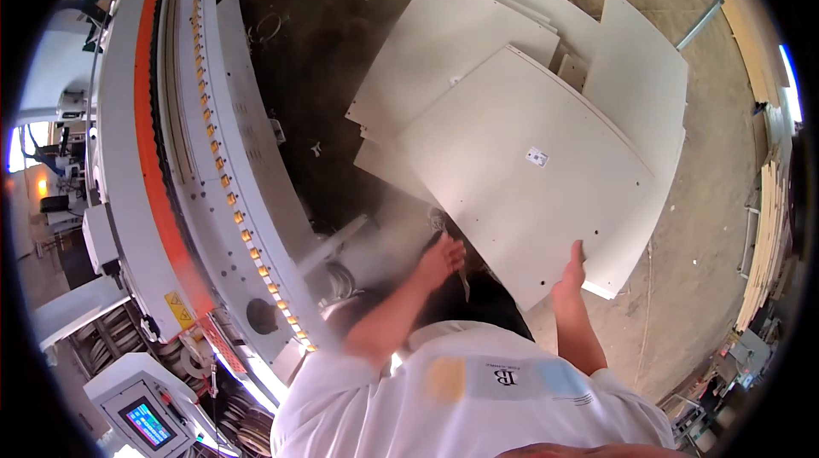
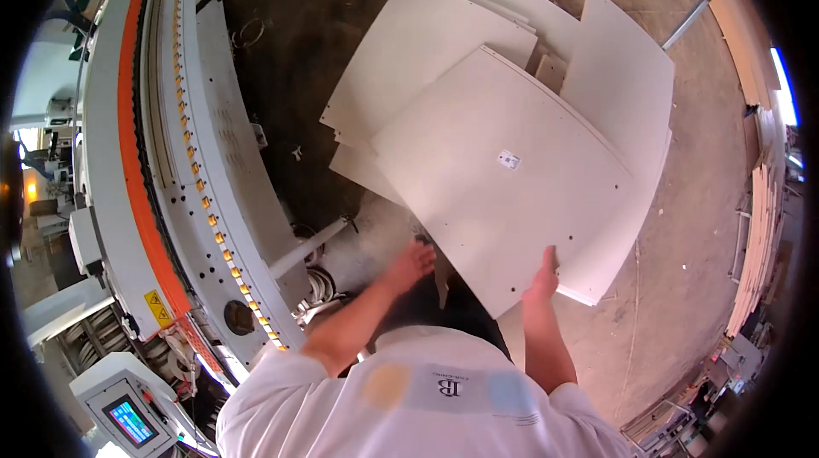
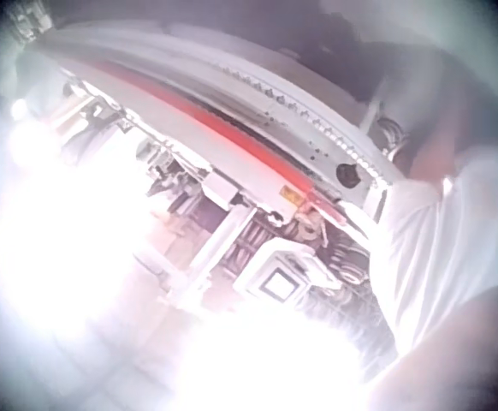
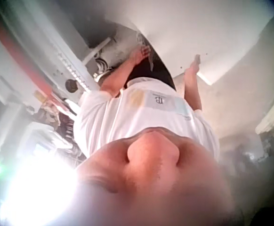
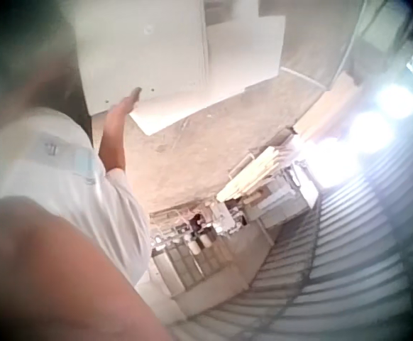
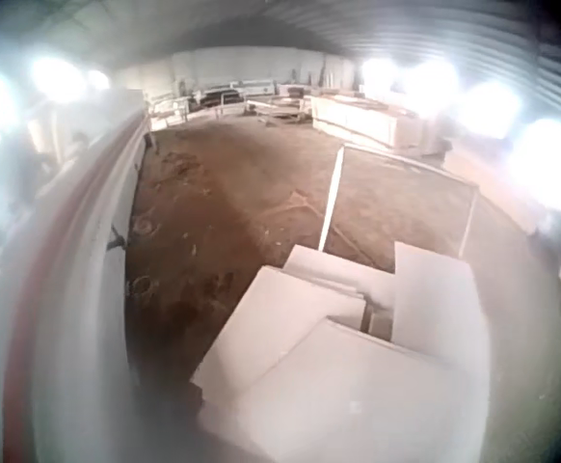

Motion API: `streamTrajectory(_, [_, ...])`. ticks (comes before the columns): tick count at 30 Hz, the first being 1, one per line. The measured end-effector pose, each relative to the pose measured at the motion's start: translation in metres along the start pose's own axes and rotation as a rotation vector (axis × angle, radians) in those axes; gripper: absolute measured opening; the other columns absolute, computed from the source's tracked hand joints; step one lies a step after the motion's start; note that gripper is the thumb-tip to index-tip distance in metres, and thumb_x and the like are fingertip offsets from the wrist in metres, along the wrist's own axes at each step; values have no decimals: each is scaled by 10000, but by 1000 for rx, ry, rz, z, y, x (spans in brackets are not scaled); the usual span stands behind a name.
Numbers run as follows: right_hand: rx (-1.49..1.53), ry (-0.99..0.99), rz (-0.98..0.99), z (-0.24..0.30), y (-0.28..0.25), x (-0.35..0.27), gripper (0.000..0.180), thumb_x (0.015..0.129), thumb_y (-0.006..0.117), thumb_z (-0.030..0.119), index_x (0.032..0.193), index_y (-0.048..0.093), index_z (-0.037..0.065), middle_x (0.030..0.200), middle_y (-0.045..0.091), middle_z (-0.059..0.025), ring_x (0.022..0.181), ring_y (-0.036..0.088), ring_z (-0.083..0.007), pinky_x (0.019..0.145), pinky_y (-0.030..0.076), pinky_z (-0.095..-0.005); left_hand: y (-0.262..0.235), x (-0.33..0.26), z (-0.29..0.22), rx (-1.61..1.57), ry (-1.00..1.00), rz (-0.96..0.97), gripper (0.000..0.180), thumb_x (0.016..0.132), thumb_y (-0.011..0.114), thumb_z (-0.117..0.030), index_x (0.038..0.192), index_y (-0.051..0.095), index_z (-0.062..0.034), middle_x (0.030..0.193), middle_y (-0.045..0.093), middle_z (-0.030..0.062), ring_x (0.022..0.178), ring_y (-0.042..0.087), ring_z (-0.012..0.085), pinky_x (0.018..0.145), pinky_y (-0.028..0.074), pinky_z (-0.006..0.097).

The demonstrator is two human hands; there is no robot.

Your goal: The person picks up wood panels from a stack, places them onto a work surface, and uses an air nozzle to blow dust off the panels and the machinery components.

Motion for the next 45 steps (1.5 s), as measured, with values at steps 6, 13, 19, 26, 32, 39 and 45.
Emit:
streamTrajectory(6, [-263,-292,-318,63,-47,26,629,913,743,488,1209,681,-64,1171,714,-124,994,690,-250,858,578,-392,40,113,0,-125,201,-187,426,1009,682,-369,1303,569,-83,1170,648,68,1038,650,220,864,568,380])
streamTrajectory(13, [-140,-179,-124,65,-93,26,608,933,702,448,1215,665,-90,1183,711,-139,1035,702,-282,878,580,-414,68,-25,41,-62,265,-210,362,1024,637,-199,1362,545,-105,1305,622,70,1187,620,259,1007,536,452])
streamTrajectory(19, [-275,-142,297,27,-126,20,667,929,658,517,1275,636,-52,1233,689,-129,1058,688,-279,897,570,-436,39,-179,145,-131,470,-137,440,1052,574,-177,1467,447,-104,1431,542,88,1288,556,275,1102,464,457])
streamTrajectory(26, [-653,-80,486,-23,-103,-44,636,918,659,549,1206,674,-19,1194,698,-110,1038,684,-267,871,569,-437,-53,-264,281,-87,866,-112,429,1061,497,-199,1483,471,-129,1506,504,94,1403,477,269,1162,406,448])
streamTrajectory(32, [-789,-240,667,-95,-79,-94,604,924,656,536,1096,697,-42,1082,713,-119,945,685,-234,802,565,-411,-86,-346,313,337,967,-478,404,1040,484,-217,1436,528,-154,1398,551,72,1299,512,258,1078,437,418])
streamTrajectory(39, [-941,-391,825,-187,-72,-174,528,926,700,453,1089,686,-49,1033,721,-118,919,689,-216,795,561,-383,-218,-374,381,-767,948,-124,134,1037,558,-227,1104,545,-112,942,585,90,907,623,282,850,546,508])
streamTrajectory(45, [-1233,-582,1093,-240,-74,-264,560,877,770,419,1092,650,-84,1064,730,-213,971,714,-284,851,546,-407,-218,-408,381,-499,697,-674,350,1066,554,-341,1214,586,-25,1039,660,134,942,664,283,869,557,465])
Point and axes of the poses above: each hand's wrist, its own x-axis towards the middle knuckle, its own y-axis out of the palm, z = x × y, the point moved 6 cm from there along x, towards the middle knuckle
